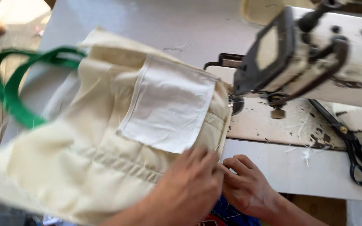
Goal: Sewing a fabric bag using an industrial sewing machine, including folding edges and guiding fabric under the needle.
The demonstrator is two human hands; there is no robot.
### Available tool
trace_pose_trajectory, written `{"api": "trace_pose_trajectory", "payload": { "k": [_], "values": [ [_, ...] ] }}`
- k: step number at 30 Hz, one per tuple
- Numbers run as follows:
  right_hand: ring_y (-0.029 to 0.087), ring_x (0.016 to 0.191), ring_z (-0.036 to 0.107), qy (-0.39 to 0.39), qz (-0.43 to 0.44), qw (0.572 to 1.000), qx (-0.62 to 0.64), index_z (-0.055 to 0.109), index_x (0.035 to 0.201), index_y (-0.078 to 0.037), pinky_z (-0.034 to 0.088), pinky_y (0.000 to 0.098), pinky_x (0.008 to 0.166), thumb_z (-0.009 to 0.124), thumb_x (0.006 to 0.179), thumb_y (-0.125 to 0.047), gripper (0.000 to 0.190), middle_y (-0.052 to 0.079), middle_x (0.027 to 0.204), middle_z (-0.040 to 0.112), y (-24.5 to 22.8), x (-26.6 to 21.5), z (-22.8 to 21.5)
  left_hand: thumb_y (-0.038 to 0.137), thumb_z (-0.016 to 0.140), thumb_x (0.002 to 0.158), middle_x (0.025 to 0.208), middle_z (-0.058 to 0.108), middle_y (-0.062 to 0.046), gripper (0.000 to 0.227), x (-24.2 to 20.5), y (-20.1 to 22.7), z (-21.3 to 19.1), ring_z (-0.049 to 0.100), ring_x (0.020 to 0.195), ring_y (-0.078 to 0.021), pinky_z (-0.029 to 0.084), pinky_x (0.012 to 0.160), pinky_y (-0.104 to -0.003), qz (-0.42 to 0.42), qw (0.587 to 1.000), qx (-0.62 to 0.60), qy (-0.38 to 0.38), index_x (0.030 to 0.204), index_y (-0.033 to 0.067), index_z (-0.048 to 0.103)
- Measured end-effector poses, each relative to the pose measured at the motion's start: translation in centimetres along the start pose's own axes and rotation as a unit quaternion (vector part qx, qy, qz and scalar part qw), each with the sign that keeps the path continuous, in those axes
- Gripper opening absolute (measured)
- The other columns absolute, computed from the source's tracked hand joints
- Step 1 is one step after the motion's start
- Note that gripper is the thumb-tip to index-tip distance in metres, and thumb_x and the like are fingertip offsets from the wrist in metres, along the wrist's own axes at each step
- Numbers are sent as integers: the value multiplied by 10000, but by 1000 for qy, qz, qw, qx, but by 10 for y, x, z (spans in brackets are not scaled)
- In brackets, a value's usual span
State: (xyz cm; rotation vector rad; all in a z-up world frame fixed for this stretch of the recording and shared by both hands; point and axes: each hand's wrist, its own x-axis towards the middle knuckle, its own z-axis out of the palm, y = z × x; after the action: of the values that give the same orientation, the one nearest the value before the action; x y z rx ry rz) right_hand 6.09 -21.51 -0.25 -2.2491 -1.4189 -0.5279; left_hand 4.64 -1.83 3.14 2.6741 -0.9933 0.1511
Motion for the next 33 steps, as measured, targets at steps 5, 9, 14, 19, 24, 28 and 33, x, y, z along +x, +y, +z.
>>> {"api": "trace_pose_trajectory", "payload": {
  "k": [5, 9, 14, 19, 24, 28, 33],
  "values": [
    [243, 798, 566, -26, 37, 999, -19, 656, 1087, 33, 462, 383, 731, 567, 1019, -85, 163, 87, 1029, 609, 5, -24, -14, 204, 604, 851, 960, 597, -90, 152, 53, -44, -1, 571, 1160, -345, 351, 1173, -655, 172, 984, 53, 22, 836, 123, 731],
    [257, 814, 576, -25, 56, 998, -31, 659, 1104, 49, 485, 394, 746, 549, 1017, -74, 186, 98, 1056, 629, 2, -30, -14, 261, 519, 958, 1073, 654, -73, 243, 63, -37, -1, 562, 1210, -339, 289, 1176, -699, 159, 982, 78, -61, 959, 119, 717],
    [254, 822, 575, -26, 66, 997, -44, 659, 1111, 33, 472, 401, 765, 566, 1023, -92, 179, 88, 1044, 616, 1, -33, -14, 339, 443, 914, 1291, 567, -142, 439, 78, -38, 2, 442, 1276, -354, 220, 1177, -699, 90, 984, 79, -131, 1278, 188, 636],
    [255, 900, 602, -8, 77, 996, -32, 661, 1108, 24, 468, 403, 806, 588, 1018, -85, 159, 87, 1047, 620, 1, -33, -19, 323, 464, 958, 1373, 545, -169, 304, 73, -43, -2, 455, 1321, -387, 213, 1205, -643, 157, 982, 3, -102, 1103, 175, 687],
    [369, 1274, 608, -23, 90, 996, -4, 653, 1149, 11, 460, 527, 1066, 466, 1047, -101, 242, 120, 1129, 619, 7, -42, -28, 268, 516, 917, 1292, 600, -160, 385, 82, -52, 5, 446, 1408, -408, 213, 1228, -673, 137, 990, -21, -25, 1192, 44, 666],
    [426, 1277, 600, -78, 53, 993, 67, 627, 1160, 124, 420, 567, 1168, 430, 1044, -35, 279, 271, 1206, 620, 16, -48, -32, 185, 533, 884, 1263, 620, -248, 424, 75, -37, 18, 564, 1204, -420, 475, 1009, -545, 75, 995, -62, 28, 1225, -42, 644],
    [459, 1248, 591, -130, 4, 988, 79, 671, 1081, 126, 402, 572, 1178, 430, 1057, -22, 284, 266, 1154, 607, 25, -42, -37, 388, 434, 943, 1461, 457, -131, 609, 83, -48, 27, 418, 1325, -332, 429, 1022, -456, 92, 994, 41, -39, 1490, 126, 496]
  ]
}}
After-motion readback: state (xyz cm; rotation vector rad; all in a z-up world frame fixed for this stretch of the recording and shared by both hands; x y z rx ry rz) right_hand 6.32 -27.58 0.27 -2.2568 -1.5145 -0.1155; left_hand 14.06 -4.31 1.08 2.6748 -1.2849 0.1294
